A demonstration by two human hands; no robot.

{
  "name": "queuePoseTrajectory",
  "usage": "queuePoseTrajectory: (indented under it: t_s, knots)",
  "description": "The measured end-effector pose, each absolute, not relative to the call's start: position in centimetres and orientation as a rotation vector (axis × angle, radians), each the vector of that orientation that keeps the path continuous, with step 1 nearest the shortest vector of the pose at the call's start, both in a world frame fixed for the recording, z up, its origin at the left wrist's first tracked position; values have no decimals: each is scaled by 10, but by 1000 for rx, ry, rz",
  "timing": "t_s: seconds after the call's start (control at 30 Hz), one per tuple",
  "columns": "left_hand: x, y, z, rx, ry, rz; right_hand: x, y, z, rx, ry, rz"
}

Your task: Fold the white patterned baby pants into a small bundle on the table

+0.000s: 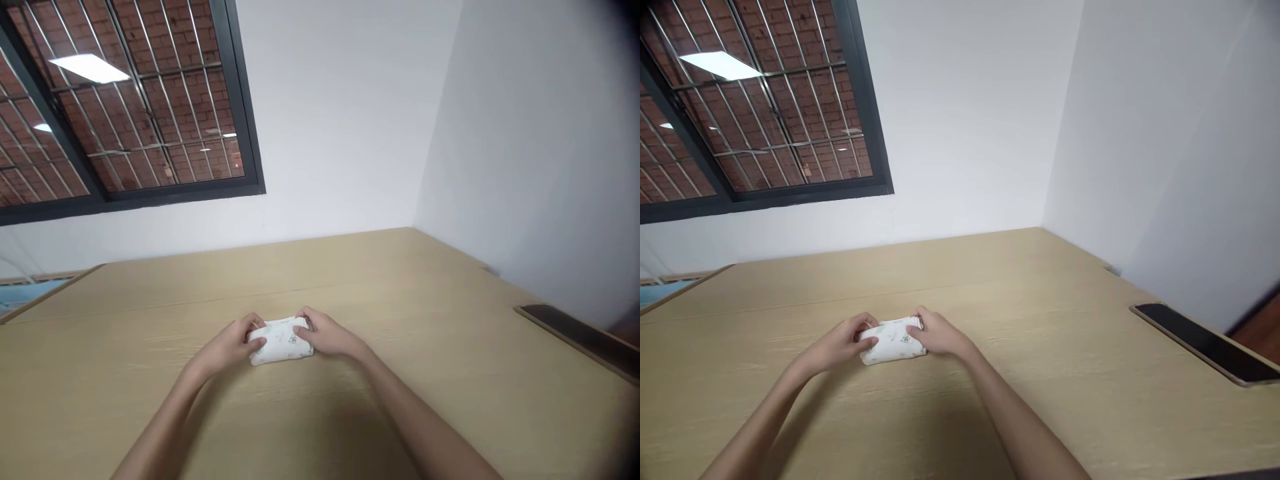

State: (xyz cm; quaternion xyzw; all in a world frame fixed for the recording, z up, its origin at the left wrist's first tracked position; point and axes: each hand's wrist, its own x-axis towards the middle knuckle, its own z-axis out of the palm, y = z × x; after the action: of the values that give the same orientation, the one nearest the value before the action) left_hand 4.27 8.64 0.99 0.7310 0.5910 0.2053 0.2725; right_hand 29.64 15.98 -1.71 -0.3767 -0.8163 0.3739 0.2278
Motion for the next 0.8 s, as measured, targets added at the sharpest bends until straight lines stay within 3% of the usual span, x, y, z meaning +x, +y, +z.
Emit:
queuePoseTrajectory:
  t_s: [0.33,0.57,0.8]
  knots:
    - [52,124,-28,2098,1783,576,265,174,-69,-1221,-1968,686]
    - [78,111,-54,2294,1911,743,261,149,-47,-1100,-2038,243]
    - [111,91,-88,2561,1858,579,251,128,-46,-811,-2456,274]
